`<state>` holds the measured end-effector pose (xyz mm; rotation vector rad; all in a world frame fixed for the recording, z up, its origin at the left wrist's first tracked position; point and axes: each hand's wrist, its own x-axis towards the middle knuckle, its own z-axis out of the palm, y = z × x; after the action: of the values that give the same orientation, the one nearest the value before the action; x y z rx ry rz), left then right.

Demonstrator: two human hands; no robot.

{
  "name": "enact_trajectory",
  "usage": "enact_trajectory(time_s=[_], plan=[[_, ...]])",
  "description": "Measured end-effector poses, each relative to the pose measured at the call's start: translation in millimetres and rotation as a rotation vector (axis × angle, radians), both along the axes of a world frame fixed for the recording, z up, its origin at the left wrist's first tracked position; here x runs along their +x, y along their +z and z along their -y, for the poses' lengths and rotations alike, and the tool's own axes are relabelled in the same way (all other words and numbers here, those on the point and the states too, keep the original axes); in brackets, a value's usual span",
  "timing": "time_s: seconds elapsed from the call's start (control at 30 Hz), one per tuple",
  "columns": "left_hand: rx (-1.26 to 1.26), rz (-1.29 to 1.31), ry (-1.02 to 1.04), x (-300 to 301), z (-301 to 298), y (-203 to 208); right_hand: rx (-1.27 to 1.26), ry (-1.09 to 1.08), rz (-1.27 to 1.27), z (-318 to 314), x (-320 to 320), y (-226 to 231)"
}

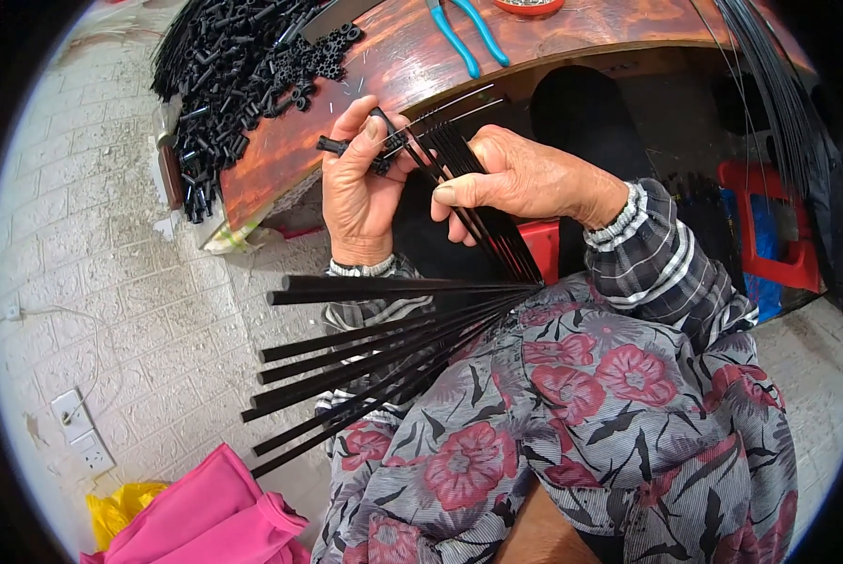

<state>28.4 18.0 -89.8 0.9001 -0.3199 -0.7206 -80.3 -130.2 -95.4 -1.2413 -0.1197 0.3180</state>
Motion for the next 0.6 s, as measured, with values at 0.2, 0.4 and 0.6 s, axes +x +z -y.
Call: enact_trajectory(time_s=[0.2, 0.4, 0.6], plan=[[0.098, -0.006, 0.004, -4, 1, 7, 0.000, -0.014, -0.011, 0, -2, -1], [-0.001, 0.011, -0.063, 2, -1, -2, 0.001, -0.006, -0.015, 0, -2, -2], [0.009, -0.067, 0.036, -2, 3, -4, 0.015, -0.016, -0.001, 0, -2, -5]])
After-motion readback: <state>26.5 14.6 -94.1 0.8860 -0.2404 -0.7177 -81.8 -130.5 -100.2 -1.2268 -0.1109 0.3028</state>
